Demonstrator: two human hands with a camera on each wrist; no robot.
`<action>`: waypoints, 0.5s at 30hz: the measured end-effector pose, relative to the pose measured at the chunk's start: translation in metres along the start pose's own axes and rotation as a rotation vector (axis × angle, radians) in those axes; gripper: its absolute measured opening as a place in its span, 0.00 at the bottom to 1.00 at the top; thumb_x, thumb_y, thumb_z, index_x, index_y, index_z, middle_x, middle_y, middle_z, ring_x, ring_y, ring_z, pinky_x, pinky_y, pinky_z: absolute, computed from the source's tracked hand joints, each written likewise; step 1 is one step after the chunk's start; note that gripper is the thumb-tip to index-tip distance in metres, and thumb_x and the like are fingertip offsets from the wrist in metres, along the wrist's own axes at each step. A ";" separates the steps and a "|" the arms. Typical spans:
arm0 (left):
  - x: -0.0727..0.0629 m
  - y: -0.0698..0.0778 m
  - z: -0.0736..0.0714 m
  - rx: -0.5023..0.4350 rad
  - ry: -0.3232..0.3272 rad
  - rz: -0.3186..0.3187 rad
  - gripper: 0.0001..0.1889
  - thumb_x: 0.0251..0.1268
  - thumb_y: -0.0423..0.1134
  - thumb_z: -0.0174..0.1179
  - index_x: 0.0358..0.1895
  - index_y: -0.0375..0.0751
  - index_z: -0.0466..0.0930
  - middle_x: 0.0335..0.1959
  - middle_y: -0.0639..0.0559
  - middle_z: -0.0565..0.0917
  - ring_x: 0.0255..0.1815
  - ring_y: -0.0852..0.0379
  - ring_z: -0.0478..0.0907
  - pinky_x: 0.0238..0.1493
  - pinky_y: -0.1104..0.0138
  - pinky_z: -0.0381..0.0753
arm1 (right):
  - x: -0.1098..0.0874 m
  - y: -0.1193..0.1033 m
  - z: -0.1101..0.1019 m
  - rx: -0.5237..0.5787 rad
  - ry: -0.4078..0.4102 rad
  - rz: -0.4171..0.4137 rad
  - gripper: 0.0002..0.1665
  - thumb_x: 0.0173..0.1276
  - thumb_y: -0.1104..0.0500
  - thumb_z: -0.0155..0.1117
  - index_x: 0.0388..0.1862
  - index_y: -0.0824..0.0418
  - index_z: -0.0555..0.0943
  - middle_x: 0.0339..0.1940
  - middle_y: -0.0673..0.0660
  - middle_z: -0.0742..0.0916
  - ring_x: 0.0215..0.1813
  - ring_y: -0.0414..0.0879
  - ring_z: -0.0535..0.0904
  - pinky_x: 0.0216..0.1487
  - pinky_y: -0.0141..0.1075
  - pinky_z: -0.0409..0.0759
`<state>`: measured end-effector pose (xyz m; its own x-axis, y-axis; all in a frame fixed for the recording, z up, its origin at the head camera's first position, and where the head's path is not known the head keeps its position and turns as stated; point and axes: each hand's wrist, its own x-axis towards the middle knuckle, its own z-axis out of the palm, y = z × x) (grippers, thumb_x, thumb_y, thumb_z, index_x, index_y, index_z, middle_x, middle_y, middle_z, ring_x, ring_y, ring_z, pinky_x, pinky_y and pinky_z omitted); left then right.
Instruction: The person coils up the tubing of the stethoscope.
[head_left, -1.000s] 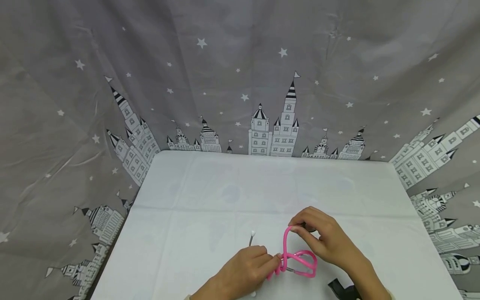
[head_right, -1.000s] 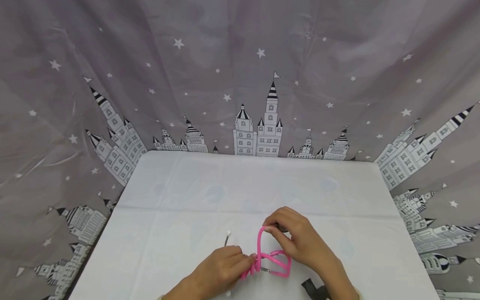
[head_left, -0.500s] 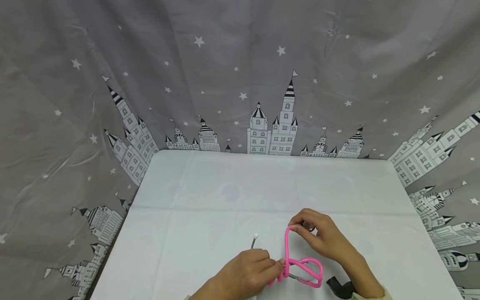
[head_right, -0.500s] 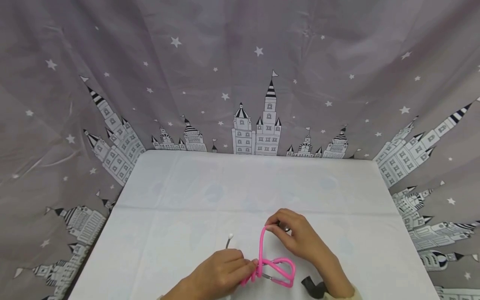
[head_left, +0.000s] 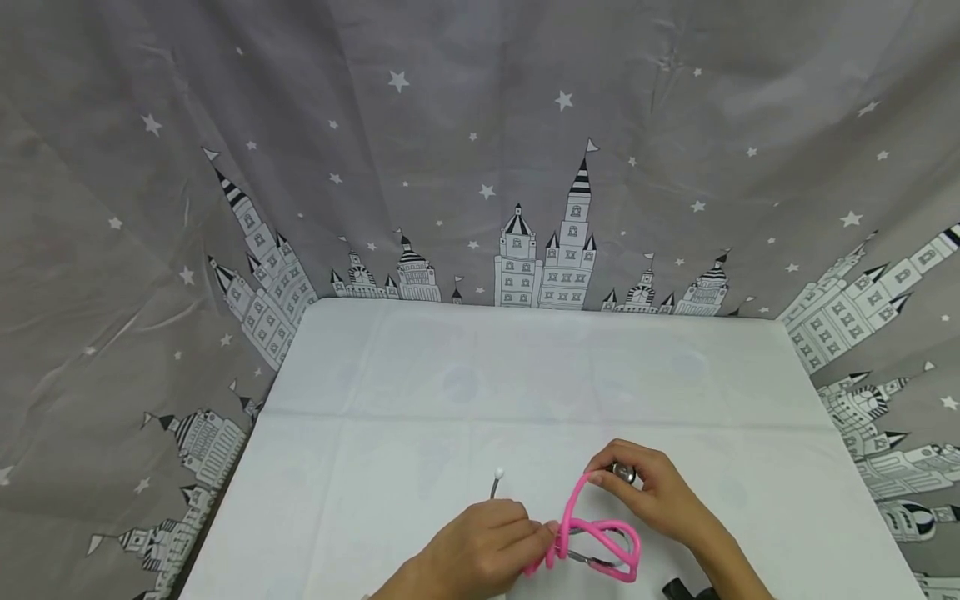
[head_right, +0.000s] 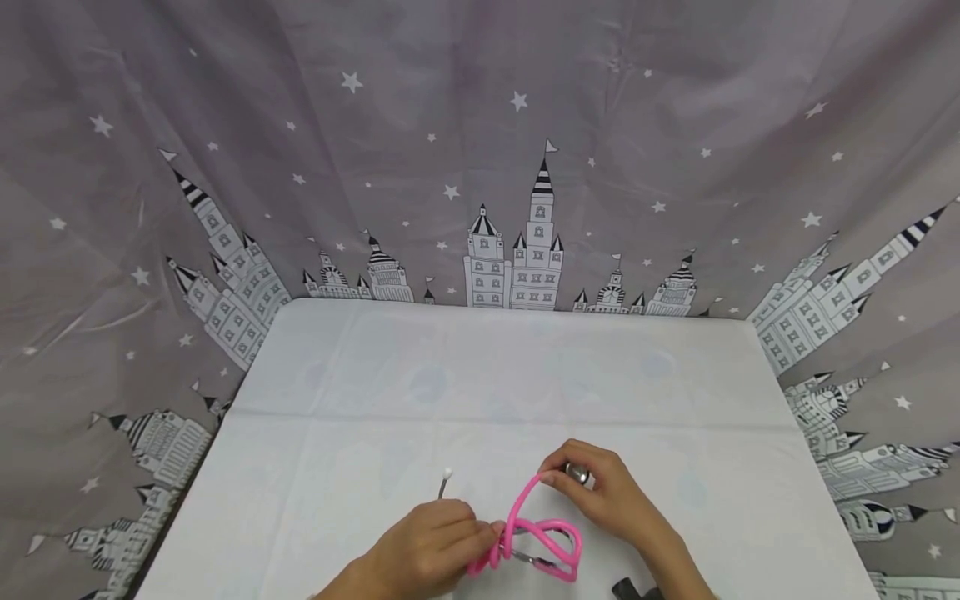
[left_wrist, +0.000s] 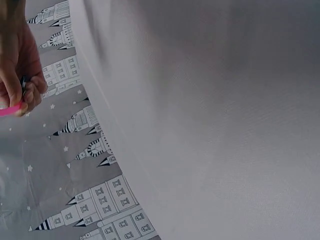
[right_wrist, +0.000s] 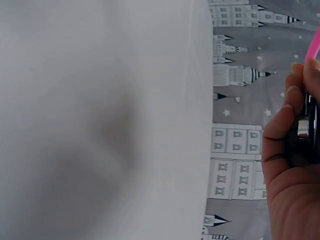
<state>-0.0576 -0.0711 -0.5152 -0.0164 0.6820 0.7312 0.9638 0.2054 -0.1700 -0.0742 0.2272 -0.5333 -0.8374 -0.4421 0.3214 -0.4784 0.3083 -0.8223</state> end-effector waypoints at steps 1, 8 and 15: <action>0.000 -0.001 -0.001 0.006 0.010 -0.005 0.08 0.77 0.33 0.61 0.45 0.40 0.90 0.28 0.64 0.88 0.29 0.68 0.73 0.37 0.82 0.74 | -0.002 0.001 0.002 0.017 0.004 -0.005 0.18 0.73 0.70 0.70 0.46 0.45 0.87 0.37 0.44 0.89 0.34 0.36 0.77 0.34 0.27 0.78; -0.002 -0.009 -0.003 -0.016 0.056 -0.120 0.07 0.77 0.32 0.59 0.46 0.38 0.88 0.31 0.61 0.91 0.28 0.67 0.72 0.35 0.83 0.73 | -0.012 0.005 0.020 0.090 0.068 -0.069 0.21 0.67 0.74 0.72 0.48 0.49 0.88 0.39 0.46 0.90 0.36 0.40 0.82 0.33 0.29 0.80; -0.002 -0.017 -0.004 0.026 0.087 -0.193 0.08 0.77 0.32 0.59 0.46 0.37 0.88 0.28 0.60 0.88 0.27 0.65 0.73 0.32 0.81 0.73 | -0.016 0.001 0.032 0.055 0.139 -0.087 0.23 0.63 0.75 0.73 0.50 0.51 0.89 0.40 0.47 0.90 0.39 0.36 0.82 0.35 0.28 0.80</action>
<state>-0.0727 -0.0787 -0.5111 -0.1759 0.5654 0.8059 0.9378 0.3451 -0.0374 -0.0526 0.2073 -0.5542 -0.8237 -0.3436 0.4510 -0.5387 0.2261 -0.8116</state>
